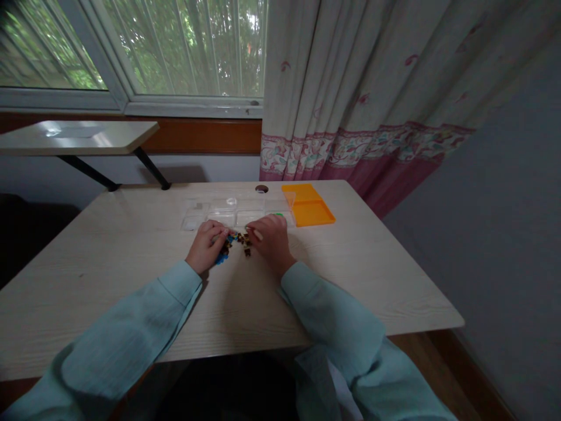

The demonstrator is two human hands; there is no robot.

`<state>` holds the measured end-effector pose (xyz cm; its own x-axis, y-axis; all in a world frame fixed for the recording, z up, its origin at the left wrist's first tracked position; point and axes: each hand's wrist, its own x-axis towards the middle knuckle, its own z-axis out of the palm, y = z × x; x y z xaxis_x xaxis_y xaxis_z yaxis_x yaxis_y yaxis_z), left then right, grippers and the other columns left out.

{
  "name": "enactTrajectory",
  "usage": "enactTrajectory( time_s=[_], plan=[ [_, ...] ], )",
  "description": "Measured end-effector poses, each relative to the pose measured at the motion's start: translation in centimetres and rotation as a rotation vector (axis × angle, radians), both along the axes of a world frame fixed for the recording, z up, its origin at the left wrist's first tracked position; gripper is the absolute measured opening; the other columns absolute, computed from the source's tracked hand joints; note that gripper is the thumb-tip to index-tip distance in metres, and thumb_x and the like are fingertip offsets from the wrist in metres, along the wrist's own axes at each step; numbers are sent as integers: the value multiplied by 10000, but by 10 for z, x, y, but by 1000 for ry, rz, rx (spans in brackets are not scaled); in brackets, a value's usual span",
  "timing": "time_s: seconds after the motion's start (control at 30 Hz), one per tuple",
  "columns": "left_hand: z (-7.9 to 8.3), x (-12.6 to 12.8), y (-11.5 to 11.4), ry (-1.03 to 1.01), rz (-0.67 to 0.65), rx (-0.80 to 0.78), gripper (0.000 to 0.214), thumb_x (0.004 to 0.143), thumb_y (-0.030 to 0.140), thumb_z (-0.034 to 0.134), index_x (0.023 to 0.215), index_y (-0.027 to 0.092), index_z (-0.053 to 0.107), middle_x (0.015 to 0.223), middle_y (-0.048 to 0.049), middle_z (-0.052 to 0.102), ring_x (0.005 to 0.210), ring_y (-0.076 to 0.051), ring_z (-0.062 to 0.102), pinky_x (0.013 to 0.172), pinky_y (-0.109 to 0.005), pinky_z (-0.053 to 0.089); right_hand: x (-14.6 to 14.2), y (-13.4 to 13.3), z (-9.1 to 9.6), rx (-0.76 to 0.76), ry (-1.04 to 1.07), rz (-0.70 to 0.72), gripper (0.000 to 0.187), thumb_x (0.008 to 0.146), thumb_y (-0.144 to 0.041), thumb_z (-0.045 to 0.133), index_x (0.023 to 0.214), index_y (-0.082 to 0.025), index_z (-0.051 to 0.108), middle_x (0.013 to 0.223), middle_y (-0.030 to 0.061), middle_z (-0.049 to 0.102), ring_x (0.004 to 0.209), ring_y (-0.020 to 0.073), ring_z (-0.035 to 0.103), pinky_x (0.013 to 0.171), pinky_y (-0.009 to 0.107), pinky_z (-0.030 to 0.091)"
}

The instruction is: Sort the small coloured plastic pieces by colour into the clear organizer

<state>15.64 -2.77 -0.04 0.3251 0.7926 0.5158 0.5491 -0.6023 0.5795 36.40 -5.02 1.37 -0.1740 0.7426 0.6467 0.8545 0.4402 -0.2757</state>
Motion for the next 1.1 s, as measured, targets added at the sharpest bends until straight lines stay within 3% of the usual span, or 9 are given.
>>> enactTrajectory(
  time_s=[0.2,0.33,1.1],
  plan=[
    [-4,-6,7,-23,82,5,268,932,332,454,937,237,704,907,-51,575,930,-197,524,884,-378,419,52,22,-4,-11,38,-249,231,867,-394,552,864,-231,717,885,40,684,902,224,519,830,375,308],
    [-4,-7,8,-36,85,4,271,933,339,453,924,230,702,910,-49,583,939,-197,527,902,-384,408,71,31,-9,-40,33,-331,239,857,-388,563,880,-222,733,914,60,664,943,240,498,835,386,303],
    [-4,-6,7,-22,87,3,267,926,345,463,907,229,703,900,-50,569,924,-199,516,889,-378,417,73,33,-13,-46,36,-303,271,872,-372,510,893,-216,731,936,72,659,953,254,489,842,406,310]
  ],
)
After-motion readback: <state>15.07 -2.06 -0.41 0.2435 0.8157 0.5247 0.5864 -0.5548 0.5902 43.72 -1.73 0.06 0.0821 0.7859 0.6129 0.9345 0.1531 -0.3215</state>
